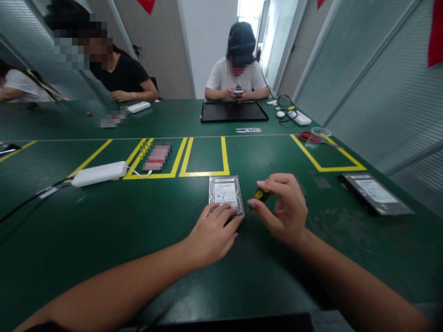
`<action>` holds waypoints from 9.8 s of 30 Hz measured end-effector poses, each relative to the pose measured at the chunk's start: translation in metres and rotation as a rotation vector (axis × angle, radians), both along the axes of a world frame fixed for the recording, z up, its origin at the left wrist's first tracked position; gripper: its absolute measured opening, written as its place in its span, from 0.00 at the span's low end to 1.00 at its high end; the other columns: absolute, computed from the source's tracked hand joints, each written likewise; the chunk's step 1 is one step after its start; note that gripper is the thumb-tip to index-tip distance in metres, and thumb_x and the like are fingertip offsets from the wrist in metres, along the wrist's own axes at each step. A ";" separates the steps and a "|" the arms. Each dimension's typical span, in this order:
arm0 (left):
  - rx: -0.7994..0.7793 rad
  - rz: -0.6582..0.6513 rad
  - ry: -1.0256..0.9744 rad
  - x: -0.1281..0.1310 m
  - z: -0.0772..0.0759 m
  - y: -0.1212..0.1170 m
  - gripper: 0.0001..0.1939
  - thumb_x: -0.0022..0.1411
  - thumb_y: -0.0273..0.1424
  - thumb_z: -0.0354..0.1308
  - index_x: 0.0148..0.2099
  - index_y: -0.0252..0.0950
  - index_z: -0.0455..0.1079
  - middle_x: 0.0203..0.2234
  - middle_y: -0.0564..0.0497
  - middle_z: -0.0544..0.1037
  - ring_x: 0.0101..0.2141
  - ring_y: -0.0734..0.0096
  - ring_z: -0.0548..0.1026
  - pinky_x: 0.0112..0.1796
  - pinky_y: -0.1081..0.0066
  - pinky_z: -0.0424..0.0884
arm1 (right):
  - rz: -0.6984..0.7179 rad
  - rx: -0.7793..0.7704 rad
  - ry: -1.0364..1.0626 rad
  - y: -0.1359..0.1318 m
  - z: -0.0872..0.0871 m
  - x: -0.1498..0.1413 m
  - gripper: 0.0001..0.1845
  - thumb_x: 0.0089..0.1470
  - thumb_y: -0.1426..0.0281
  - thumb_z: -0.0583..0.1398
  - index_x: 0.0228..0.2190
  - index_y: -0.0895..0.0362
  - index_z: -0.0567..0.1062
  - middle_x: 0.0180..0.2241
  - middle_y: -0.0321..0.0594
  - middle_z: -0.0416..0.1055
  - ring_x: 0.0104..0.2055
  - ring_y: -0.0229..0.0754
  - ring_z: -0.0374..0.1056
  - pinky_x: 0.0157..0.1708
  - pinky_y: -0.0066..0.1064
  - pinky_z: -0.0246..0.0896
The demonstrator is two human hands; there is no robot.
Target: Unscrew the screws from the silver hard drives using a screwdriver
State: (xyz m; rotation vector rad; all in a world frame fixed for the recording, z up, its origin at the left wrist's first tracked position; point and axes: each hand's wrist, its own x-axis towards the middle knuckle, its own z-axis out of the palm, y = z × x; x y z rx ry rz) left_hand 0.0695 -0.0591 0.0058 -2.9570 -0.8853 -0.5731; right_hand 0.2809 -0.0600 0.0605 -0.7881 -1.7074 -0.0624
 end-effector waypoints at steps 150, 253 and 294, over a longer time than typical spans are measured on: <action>0.000 0.003 -0.004 -0.001 -0.002 0.000 0.21 0.66 0.32 0.55 0.60 0.36 0.66 0.55 0.42 0.73 0.59 0.49 0.66 0.58 0.47 0.58 | -0.064 0.016 0.056 0.002 -0.004 -0.003 0.22 0.49 0.77 0.66 0.47 0.51 0.76 0.37 0.40 0.68 0.39 0.42 0.66 0.35 0.37 0.65; 0.044 -0.033 -0.015 0.000 -0.001 0.002 0.20 0.63 0.30 0.56 0.57 0.34 0.68 0.53 0.39 0.72 0.57 0.46 0.68 0.53 0.49 0.69 | 0.005 -0.026 0.046 0.001 -0.005 -0.003 0.22 0.50 0.80 0.62 0.48 0.56 0.74 0.41 0.44 0.73 0.42 0.45 0.69 0.38 0.41 0.65; 0.064 -0.032 -0.019 0.001 0.000 0.001 0.19 0.64 0.30 0.56 0.56 0.33 0.69 0.52 0.39 0.73 0.56 0.47 0.69 0.53 0.49 0.68 | -0.020 -0.028 0.023 0.000 -0.004 -0.002 0.26 0.49 0.80 0.64 0.51 0.55 0.72 0.41 0.43 0.70 0.41 0.42 0.67 0.35 0.37 0.65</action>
